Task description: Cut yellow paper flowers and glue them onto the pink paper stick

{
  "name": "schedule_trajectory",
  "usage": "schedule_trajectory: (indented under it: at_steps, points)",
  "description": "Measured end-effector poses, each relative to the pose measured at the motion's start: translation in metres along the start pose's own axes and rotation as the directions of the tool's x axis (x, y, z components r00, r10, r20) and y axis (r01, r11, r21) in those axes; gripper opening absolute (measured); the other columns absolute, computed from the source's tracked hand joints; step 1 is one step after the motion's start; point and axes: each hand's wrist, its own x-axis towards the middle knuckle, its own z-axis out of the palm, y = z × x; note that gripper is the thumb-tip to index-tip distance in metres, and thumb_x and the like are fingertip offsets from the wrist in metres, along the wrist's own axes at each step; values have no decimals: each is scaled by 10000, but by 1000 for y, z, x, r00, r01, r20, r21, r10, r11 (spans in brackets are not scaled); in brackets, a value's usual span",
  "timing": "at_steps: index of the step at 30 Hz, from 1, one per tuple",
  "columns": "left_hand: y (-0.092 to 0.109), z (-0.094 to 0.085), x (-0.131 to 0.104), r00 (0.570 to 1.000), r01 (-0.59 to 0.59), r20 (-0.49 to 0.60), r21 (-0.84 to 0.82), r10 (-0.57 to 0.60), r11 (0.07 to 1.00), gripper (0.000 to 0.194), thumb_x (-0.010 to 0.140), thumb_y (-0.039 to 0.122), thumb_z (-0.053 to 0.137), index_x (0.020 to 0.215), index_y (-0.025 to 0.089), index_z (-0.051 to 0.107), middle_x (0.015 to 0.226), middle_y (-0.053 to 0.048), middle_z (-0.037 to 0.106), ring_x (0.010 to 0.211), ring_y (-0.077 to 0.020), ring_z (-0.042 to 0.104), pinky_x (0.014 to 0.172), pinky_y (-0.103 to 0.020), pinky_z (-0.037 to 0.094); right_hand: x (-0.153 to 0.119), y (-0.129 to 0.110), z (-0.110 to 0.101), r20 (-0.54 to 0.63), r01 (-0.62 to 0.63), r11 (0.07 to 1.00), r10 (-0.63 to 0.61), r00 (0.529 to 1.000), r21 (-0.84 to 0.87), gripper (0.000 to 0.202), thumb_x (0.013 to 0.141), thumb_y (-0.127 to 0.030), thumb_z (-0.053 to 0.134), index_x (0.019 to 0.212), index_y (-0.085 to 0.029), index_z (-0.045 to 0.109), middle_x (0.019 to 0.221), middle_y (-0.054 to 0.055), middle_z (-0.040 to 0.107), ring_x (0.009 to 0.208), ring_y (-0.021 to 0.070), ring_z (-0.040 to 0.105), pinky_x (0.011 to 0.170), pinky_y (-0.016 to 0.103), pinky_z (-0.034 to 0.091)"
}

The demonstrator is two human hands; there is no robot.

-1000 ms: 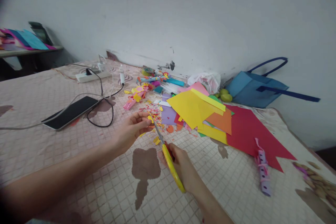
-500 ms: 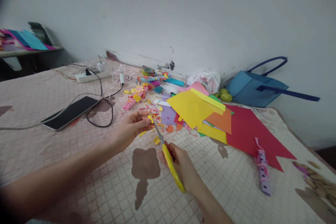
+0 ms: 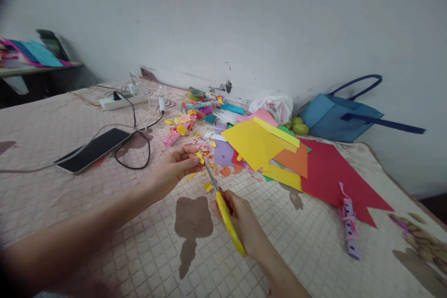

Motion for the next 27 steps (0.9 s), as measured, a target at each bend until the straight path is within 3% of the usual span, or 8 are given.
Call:
schedule_trajectory:
  at_steps: [27]
  points:
    - [3, -2, 1, 999, 15, 37, -2, -15, 1000, 257, 706, 157, 722, 919, 143, 578, 842, -34, 674, 726, -131, 668, 770, -292, 529, -1, 2, -2, -4, -5, 1000, 5, 1000, -18, 275, 753, -422, 531, 643, -216, 385, 513, -69, 338, 439, 70, 300, 383, 193, 254]
